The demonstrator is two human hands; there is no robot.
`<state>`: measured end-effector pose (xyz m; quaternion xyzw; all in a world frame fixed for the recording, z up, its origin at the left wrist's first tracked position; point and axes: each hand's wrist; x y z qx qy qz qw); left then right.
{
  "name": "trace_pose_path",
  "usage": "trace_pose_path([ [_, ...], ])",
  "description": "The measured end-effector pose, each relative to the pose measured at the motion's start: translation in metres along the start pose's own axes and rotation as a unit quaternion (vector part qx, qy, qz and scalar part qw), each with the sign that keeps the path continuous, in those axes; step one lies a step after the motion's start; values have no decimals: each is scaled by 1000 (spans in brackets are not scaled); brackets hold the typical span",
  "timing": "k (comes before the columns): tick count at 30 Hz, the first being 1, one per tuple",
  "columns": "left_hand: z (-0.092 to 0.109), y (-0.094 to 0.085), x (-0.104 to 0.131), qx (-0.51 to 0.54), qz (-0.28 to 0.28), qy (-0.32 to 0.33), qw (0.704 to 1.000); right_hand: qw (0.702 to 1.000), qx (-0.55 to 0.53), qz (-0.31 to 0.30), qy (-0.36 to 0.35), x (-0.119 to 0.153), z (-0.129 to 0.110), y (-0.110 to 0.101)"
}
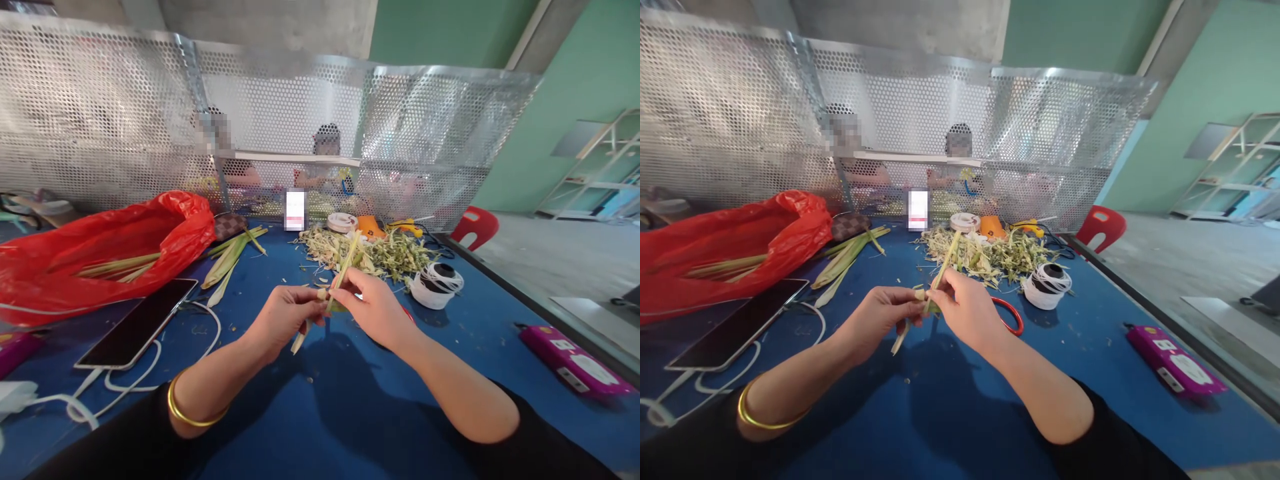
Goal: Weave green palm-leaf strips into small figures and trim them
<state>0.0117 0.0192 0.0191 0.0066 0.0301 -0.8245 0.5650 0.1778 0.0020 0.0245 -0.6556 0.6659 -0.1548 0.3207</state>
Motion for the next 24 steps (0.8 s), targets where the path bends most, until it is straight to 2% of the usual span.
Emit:
trace_pose_path([
  [7, -2, 2, 1, 5, -26, -6, 1000, 999, 17, -2, 51, -7, 7, 2],
  [13, -6, 5, 4, -63, 31, 21, 997, 999, -8, 4, 44, -6, 9, 9],
  [16, -4, 0, 2, -51, 42, 45, 997, 999, -24, -36, 19, -7, 10, 4],
  [20, 4, -8, -3, 5, 55, 54, 997, 987, -58, -147, 13, -9, 11, -8],
  [22, 8, -9, -5, 34, 68, 58, 995, 985, -75, -159, 0, -10, 11, -12],
  [24, 10, -9, -5, 44, 79, 63, 994, 988, -78, -135, -23, -9, 11, -16],
])
Point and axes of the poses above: each hand's wrist, its own x-axis away from the middle knuckle, its own y-axis out of the palm, z = x × y, and after that the axes turned 8 degrees about y, right-handed
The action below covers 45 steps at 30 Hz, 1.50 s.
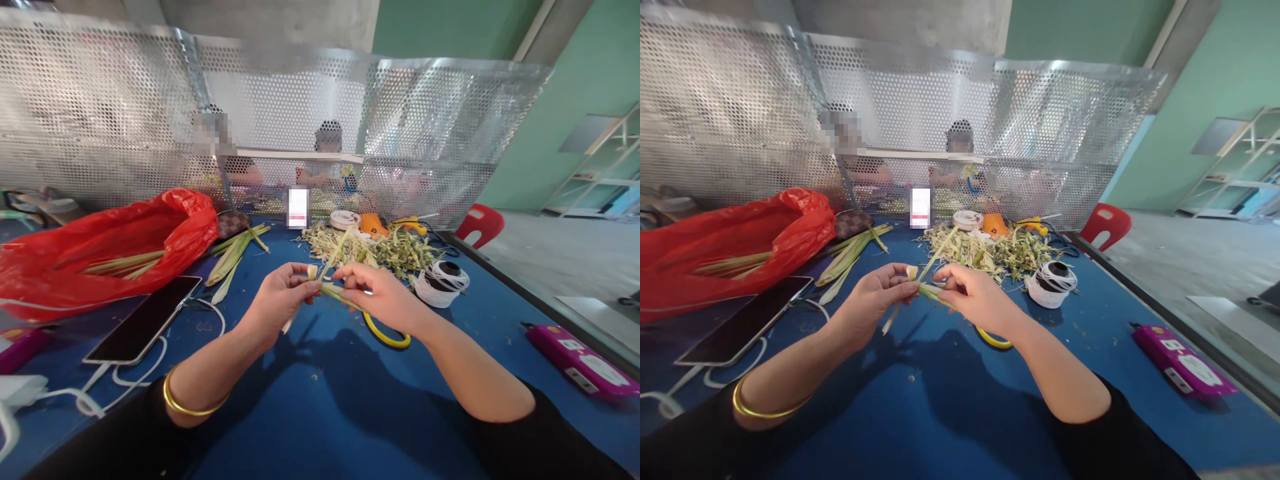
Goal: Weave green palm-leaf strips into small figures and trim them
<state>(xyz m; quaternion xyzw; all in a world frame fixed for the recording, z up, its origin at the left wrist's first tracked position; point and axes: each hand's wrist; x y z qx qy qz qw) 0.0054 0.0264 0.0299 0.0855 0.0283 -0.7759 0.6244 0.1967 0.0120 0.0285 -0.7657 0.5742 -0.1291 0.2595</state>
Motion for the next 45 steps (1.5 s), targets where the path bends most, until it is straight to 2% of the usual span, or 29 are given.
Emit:
trace_pose_path([
  [5, 0, 1, 2, -31, 2, 8, 999, 996, 42, 66, -46, 3, -3, -4],
  [9, -5, 0, 1, -16, 7, 7, 1000, 996, 13, 78, -34, 6, -7, -7],
  [11, -6, 0, 1, -2, 8, 1, 1000, 998, -29, 59, -16, 7, -7, -9],
  [13, -7, -1, 0, 10, 13, -9, 1000, 996, -92, 5, 10, 10, -7, -13],
  [15, -7, -1, -1, 21, 19, -20, 999, 984, -161, -60, 44, 11, -6, -16],
  [17, -7, 0, -1, 33, 22, -33, 999, 973, -205, -87, 68, 11, -4, -16],
  [20, -9, 0, -1, 40, 22, -45, 998, 976, -205, -42, 58, 9, -3, -10],
  [23, -11, 1, 0, 29, 19, -49, 998, 981, -182, 59, -1, 5, -4, 1],
  [26, -11, 2, 1, 16, 4, -59, 998, 972, -183, 137, -59, 3, -4, 9],
  [28, -10, 3, 1, 10, -8, -67, 998, 963, -202, 162, -75, 3, -4, 11],
  [33, -10, 5, 1, 9, -9, -78, 997, 946, -256, 186, -68, 3, -3, 11],
  [37, -10, 5, 2, -23, -4, -64, 998, 964, -143, 223, -24, 5, -6, 11],
  [41, -10, 4, 2, -36, 1, -44, 998, 985, -31, 172, 6, 7, -9, 12],
  [45, -14, 3, 1, -43, 3, -32, 999, 987, -17, 151, 54, 7, -7, 15],
])
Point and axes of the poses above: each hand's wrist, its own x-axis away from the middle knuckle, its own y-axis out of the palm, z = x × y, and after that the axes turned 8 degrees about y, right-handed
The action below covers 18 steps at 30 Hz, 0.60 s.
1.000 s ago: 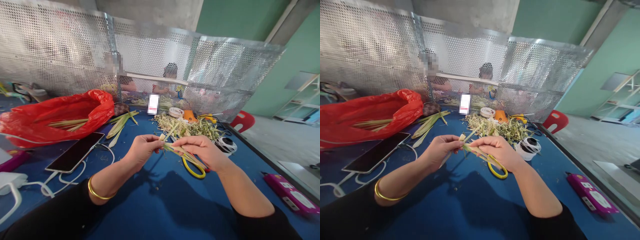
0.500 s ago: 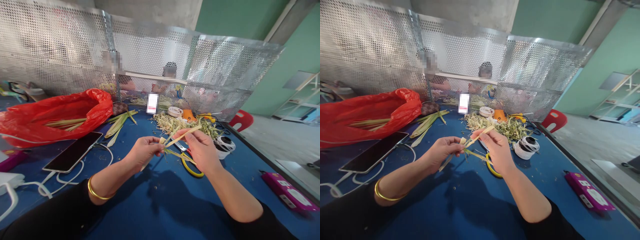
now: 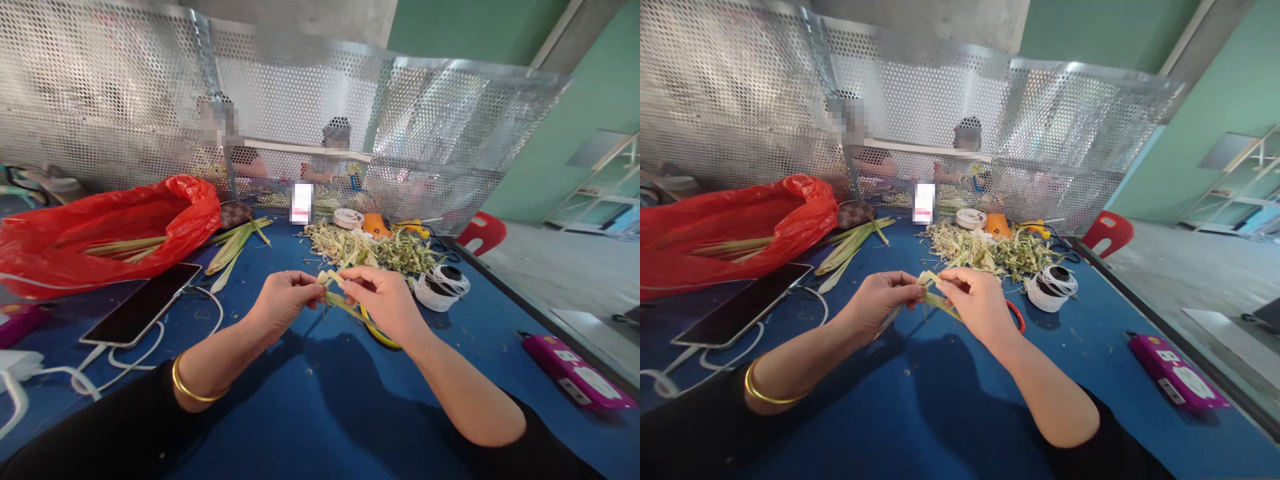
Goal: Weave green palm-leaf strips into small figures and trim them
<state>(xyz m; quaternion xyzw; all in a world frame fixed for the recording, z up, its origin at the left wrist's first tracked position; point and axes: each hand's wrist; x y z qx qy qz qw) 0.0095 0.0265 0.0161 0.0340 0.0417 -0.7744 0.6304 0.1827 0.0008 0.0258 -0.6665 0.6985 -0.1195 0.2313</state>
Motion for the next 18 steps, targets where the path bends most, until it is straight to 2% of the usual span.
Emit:
trace_pose_path([
  [2, -2, 1, 0, -5, 8, -1, 1000, 1000, 2, 3, 21, 0, 2, 2],
  [6, -4, 3, 1, -8, 20, -2, 1000, 999, 35, 19, 13, -1, 6, 4],
  [9, -3, 5, 2, -18, 22, 6, 1000, 999, 23, -2, 30, -1, 6, 5],
  [14, -3, 6, 4, -42, 22, 16, 999, 994, -59, -38, 90, -3, 4, 5],
  [18, -4, 7, 5, -45, 26, 21, 998, 976, -160, -89, 122, -4, 4, 5],
])
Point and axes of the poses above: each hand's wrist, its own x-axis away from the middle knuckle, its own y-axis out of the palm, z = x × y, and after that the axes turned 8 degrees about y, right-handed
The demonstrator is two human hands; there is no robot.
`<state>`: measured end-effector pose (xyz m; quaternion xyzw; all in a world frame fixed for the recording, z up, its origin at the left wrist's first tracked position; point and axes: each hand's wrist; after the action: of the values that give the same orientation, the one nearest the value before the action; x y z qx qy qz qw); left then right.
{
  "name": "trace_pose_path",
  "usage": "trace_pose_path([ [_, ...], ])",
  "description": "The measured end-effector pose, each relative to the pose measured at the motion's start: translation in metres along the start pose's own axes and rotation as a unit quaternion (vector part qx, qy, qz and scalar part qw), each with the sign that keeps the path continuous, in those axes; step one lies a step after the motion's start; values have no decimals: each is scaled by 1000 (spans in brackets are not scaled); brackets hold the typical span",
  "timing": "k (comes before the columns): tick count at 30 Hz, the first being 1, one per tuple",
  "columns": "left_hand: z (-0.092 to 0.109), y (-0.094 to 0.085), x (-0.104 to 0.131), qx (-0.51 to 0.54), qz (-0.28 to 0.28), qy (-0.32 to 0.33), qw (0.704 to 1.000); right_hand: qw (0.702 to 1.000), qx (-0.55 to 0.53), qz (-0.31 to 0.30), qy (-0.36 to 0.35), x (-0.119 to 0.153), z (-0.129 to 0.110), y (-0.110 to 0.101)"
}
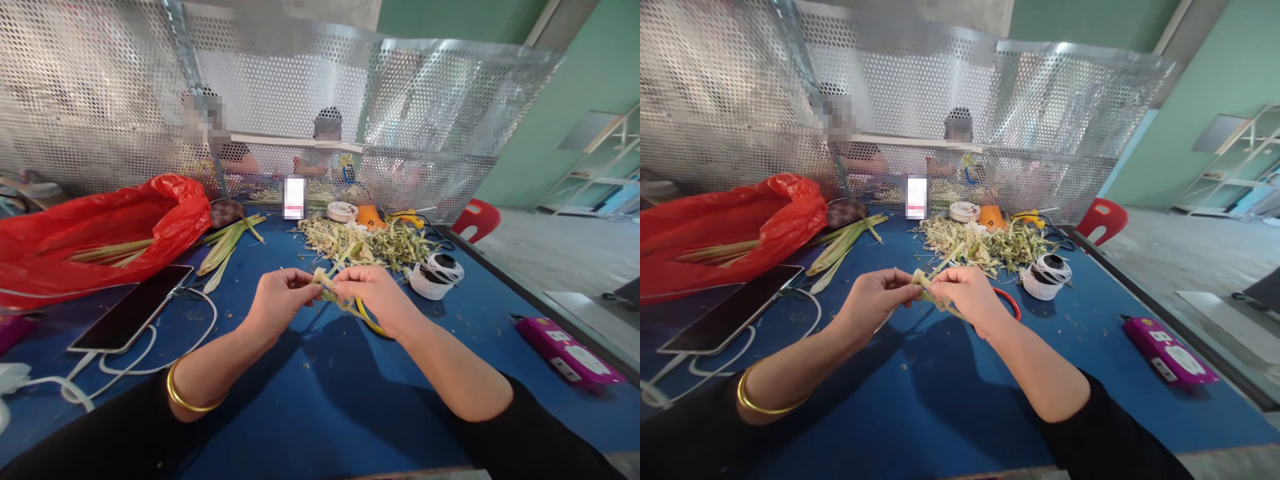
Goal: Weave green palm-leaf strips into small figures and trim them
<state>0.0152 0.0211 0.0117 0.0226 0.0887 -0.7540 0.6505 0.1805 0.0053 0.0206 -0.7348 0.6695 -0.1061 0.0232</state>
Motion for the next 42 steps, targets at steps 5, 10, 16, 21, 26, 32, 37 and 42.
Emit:
trace_pose_path([
  [5, 0, 1, 0, 11, 5, -4, 1000, 997, -65, -30, 29, -2, 3, -1],
  [10, 1, 2, 1, 16, 10, -9, 1000, 990, -118, -55, 47, -5, 5, -2],
  [16, 0, 1, 0, 28, 10, -1, 1000, 990, -121, -41, 62, -6, 6, 0],
  [21, 0, 1, 0, 27, 9, -2, 1000, 996, -89, -22, 14, -5, 7, 3],
  [26, 2, 2, 2, 13, 7, -3, 1000, 999, -30, -7, -13, -4, 8, 6],
  [32, -2, 3, 2, -17, -1, 8, 1000, 983, 121, 122, -67, -1, 7, 10],
  [37, -10, 2, 4, -91, -55, 68, 992, 956, 226, 139, -129, 3, 8, 9],
  [42, -13, 0, 7, -145, -87, 95, 981, 938, 288, 110, -157, 4, 5, 7],
])
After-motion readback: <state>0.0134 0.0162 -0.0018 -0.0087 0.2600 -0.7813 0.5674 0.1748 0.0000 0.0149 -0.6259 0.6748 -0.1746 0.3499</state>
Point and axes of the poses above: each hand's wrist, its own x-axis away from the middle knuckle, its own y-axis out of the palm, z = x × y, and after that the axes turned 8 degrees about y, right-handed
